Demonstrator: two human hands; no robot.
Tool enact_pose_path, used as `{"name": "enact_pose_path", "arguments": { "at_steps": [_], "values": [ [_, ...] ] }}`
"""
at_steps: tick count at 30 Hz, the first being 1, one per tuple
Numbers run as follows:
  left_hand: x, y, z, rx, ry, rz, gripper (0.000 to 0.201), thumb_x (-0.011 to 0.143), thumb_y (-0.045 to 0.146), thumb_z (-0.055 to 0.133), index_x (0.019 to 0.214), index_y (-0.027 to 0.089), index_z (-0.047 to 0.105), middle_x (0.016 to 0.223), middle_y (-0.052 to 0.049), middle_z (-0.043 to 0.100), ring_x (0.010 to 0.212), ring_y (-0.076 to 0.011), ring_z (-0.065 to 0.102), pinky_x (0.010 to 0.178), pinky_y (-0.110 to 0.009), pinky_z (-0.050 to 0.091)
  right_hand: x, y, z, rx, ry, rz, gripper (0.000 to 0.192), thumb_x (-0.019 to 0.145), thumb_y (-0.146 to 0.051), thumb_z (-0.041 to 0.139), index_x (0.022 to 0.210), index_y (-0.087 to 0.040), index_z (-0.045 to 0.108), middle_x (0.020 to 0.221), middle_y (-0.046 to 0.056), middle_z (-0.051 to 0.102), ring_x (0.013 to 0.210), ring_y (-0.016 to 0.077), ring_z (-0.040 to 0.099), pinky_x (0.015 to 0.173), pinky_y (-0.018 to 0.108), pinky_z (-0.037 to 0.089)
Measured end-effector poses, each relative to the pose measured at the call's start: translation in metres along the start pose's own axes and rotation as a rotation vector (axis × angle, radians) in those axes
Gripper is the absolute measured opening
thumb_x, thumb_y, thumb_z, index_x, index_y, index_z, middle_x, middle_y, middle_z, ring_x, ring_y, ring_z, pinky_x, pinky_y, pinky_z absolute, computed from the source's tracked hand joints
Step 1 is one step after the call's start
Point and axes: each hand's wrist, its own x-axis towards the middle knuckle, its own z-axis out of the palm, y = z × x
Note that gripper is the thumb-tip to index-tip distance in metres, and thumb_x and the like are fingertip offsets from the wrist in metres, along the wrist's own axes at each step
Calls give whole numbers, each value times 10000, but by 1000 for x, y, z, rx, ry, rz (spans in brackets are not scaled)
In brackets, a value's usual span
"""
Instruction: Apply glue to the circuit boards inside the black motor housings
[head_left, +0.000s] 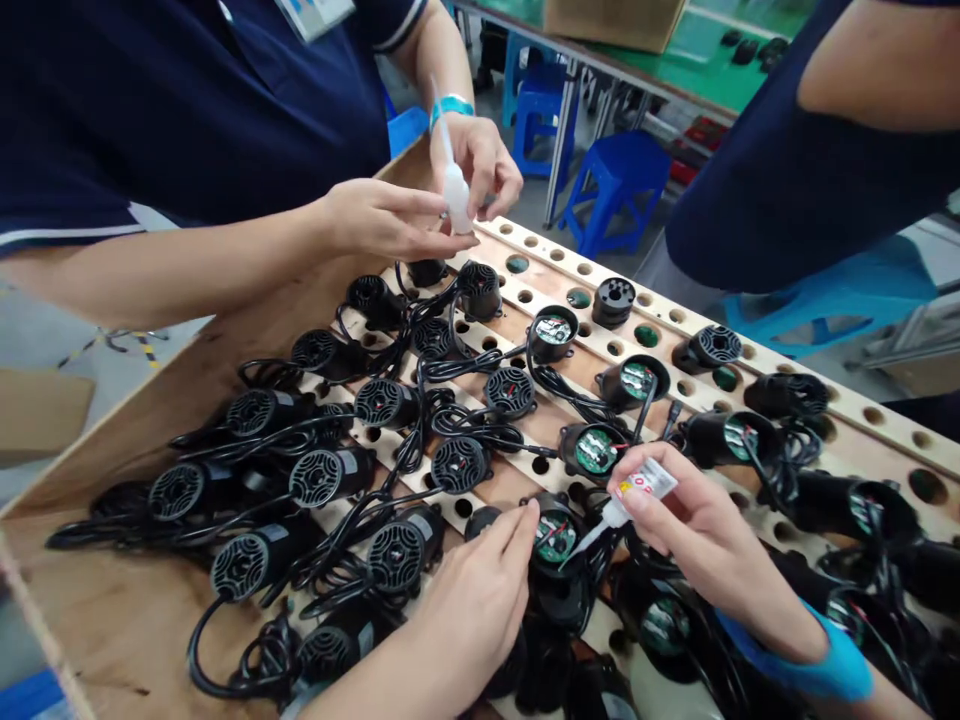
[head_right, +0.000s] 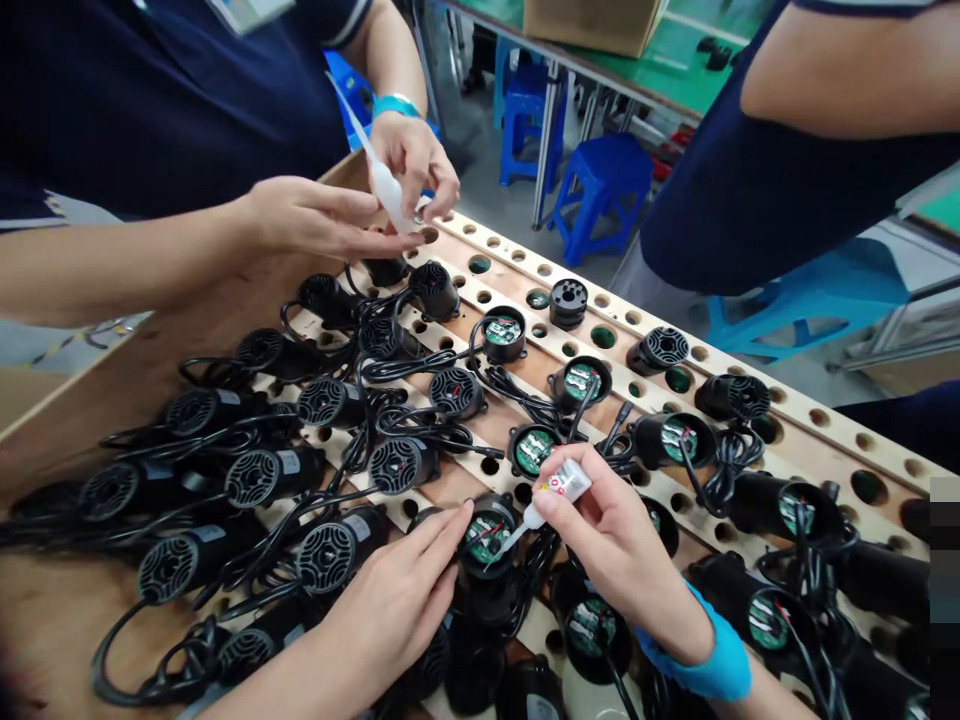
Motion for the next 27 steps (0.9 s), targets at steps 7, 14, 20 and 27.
{"name": "enact_pose_path", "arguments": {
  "at_steps": [7,14,20,27],
  "values": [
    [1,0,-4,-13,2,6,576,880,128,381,1445,145,271,1298,-155,568,1014,-234,663,806,-331,593,2,3,4,-131,-10,-47,216,832,-425,612,953,-256,554,710,-8,544,517,98,426,426,216,340],
    [3,1,-4,27,4,16,541,883,116,365,1421,102,307,1282,-163,583,979,-238,675,757,-334,609,2,2,7,-245,-32,-119,167,830,-398,613,931,-270,573,700,2,582,573,144,509,512,260,435],
    [-2,2,-3,15,23,30,527,872,100,388,1398,96,355,1278,-166,588,980,-249,678,761,-345,616,4,-7,10,-294,-26,-170,126,823,-373,626,879,-267,586,669,7,570,559,151,505,492,269,407],
    [42,-4,-18,-120,17,-41,441,945,170,328,1372,216,429,1281,-58,596,1110,-241,620,835,-356,601,6,-10,11,-400,-50,-261,90,862,-343,582,898,-262,565,661,-15,559,550,131,500,494,248,391]
  ]
}}
